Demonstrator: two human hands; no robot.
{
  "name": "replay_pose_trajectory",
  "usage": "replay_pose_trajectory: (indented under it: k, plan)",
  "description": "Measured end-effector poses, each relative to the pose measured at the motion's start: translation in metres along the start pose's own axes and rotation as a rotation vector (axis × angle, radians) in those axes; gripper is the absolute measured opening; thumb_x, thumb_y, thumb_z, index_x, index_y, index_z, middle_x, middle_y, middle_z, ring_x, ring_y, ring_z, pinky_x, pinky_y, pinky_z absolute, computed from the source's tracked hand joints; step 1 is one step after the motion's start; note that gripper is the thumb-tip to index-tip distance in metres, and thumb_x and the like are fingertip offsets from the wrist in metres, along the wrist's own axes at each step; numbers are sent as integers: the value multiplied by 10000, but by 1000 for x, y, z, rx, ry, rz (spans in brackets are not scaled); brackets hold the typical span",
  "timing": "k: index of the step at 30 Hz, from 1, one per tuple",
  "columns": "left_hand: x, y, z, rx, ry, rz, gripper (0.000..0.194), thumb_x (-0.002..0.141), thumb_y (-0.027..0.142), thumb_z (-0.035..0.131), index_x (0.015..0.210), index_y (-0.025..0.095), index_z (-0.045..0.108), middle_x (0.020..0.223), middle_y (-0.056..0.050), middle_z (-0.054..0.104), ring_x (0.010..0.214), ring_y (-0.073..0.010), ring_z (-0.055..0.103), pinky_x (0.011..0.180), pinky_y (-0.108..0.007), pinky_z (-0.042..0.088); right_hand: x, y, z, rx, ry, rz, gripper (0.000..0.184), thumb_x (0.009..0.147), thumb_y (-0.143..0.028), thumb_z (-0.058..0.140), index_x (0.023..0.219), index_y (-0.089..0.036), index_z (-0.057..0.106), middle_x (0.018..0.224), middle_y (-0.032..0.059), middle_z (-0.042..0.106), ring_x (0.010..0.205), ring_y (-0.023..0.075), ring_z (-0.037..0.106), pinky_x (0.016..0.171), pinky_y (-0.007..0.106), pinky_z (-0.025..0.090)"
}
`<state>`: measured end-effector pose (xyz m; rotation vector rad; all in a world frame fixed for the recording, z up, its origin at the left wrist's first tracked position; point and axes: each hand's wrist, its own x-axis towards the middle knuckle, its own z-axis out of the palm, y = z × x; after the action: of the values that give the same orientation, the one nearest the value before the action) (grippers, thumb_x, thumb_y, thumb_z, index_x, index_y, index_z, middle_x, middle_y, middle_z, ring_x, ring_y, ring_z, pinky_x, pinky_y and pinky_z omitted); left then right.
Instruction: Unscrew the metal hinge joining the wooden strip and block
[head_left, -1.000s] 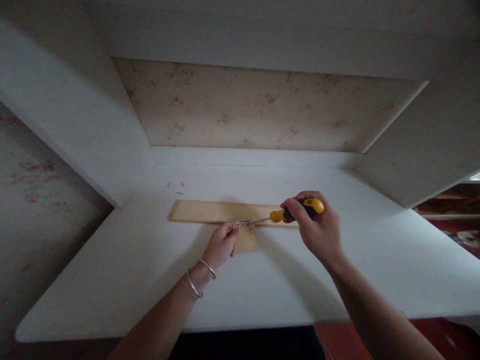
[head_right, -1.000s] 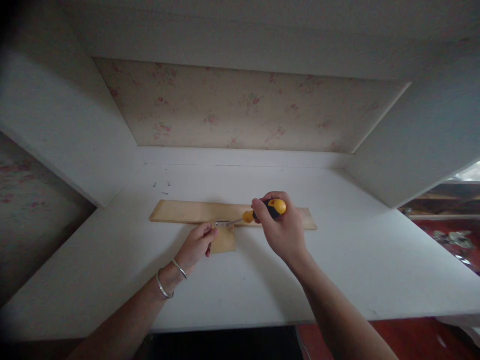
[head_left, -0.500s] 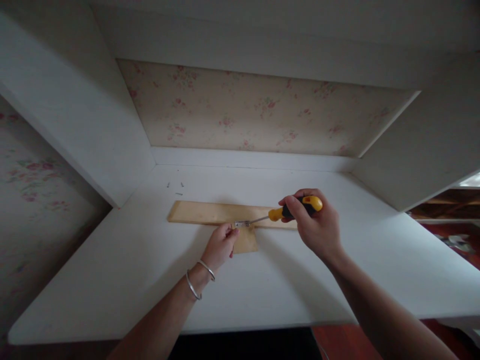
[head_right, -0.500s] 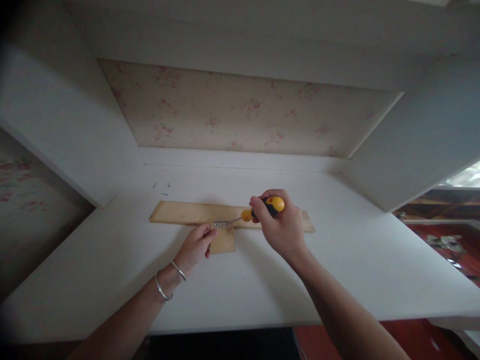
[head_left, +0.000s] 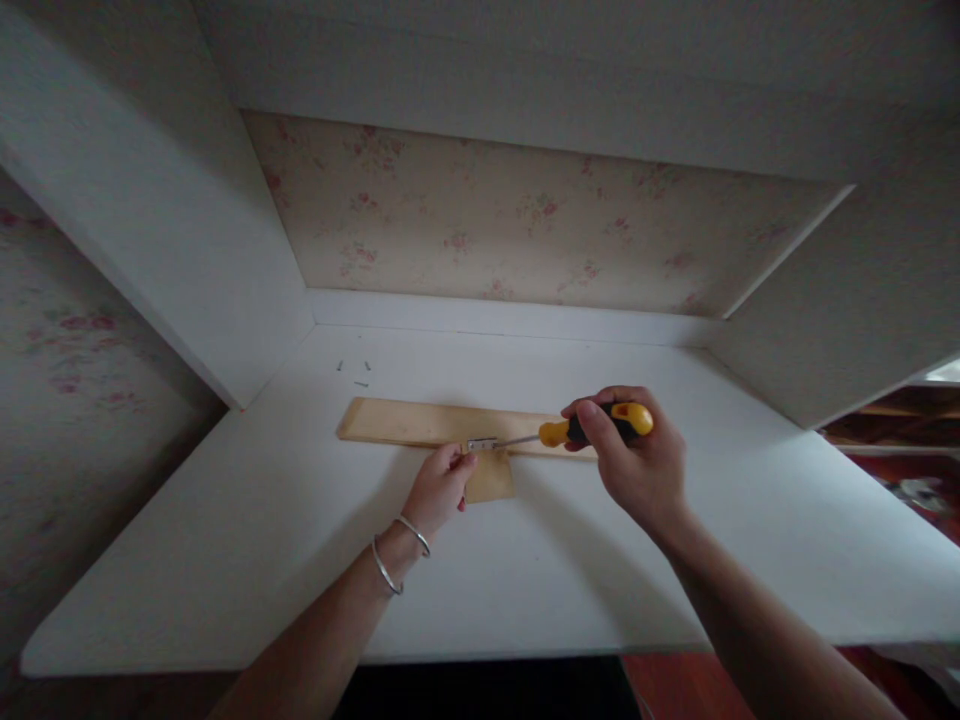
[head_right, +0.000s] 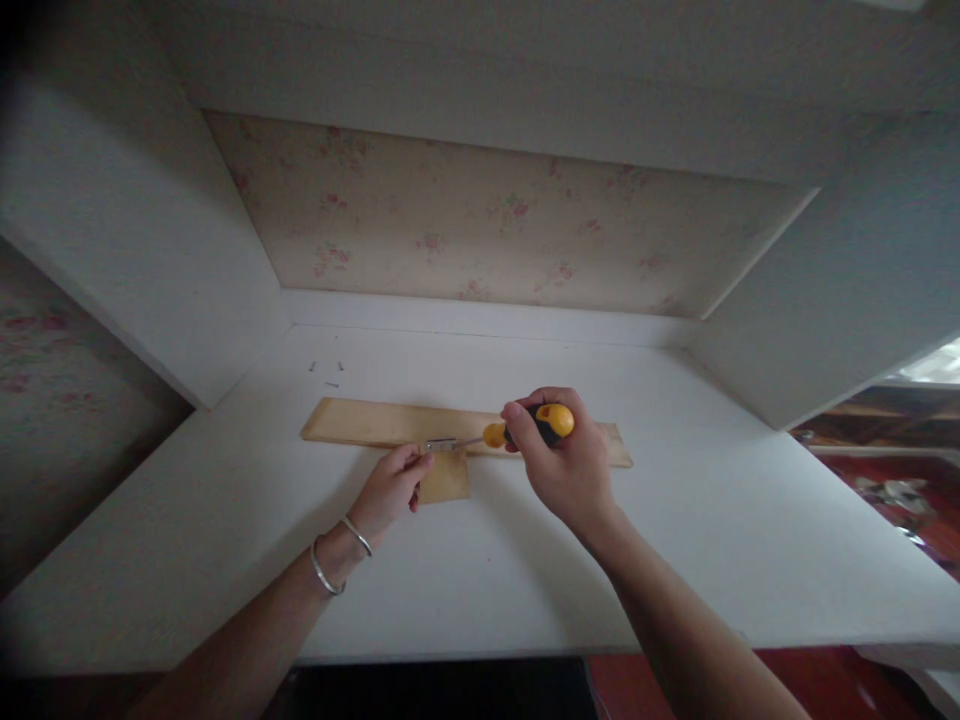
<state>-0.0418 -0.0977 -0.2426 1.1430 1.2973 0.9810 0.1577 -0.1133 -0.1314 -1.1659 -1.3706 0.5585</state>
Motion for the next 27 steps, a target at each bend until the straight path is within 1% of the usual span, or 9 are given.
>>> replay_pose_trajectory:
  k: [3,8,11,13,15,19,21,24,27]
  plan:
    - [-1,1,0,-6,-3,7,255,777,413,544,695,199,434,571,72,408,390,-68,392,333,-194,300,2,2,0,28,4,6,287,814,-414,705,918,-199,547,794,30,695,604,180,683,506,294,563]
    - [0,-2,0,-5,-9,3,264,785,423,541,694,201,430,562,77,399,376,-67,386,333,-196,286,1,6,3,6,0,13,309,808,-434,704,922,-196,544,807,39,702,614,182,685,508,289,554]
    - [2,-4,0,3,-7,3,281,790,439,556,698,203,434,568,75,407,379,-71,396,342,-196,284,1,3,2,-48,-44,18,310,814,-453,688,927,-199,550,816,38,700,602,171,674,519,288,546]
    - [2,-6,0,17,-6,13,283,800,436,557,697,204,430,569,71,408,387,-75,395,351,-198,283,5,-2,1,-121,-99,1,309,820,-472,671,926,-200,569,833,43,700,612,168,667,541,295,539]
    - [1,-6,0,35,-6,31,276,813,424,549,697,205,427,568,67,409,399,-79,390,361,-201,277,11,-11,-1,-247,-161,-40,319,823,-503,650,910,-201,595,826,47,698,627,170,655,553,296,519]
    - [1,-6,0,61,13,75,234,830,395,545,725,194,485,578,55,447,424,-82,383,406,-208,266,27,-37,-4,-612,-249,-104,369,784,-583,646,883,-228,623,686,11,664,561,164,594,516,279,428]
    - [2,-6,0,68,27,93,209,831,372,551,738,189,513,575,51,461,437,-86,383,432,-211,266,35,-51,-5,-774,-304,-149,370,766,-594,654,887,-246,629,638,-3,646,547,170,576,512,277,389]
    - [3,-5,-1,69,45,94,191,828,346,557,727,190,514,559,53,441,456,-94,386,452,-213,269,47,-66,-6,-953,-463,-220,321,777,-573,642,873,-267,644,619,-6,641,550,180,569,525,282,350]
    - [3,-5,-2,93,87,98,189,835,332,546,716,192,504,562,52,419,466,-97,379,457,-213,265,58,-74,-6,-1024,-644,-282,283,778,-531,648,942,-301,669,667,-3,667,573,191,585,535,285,335]
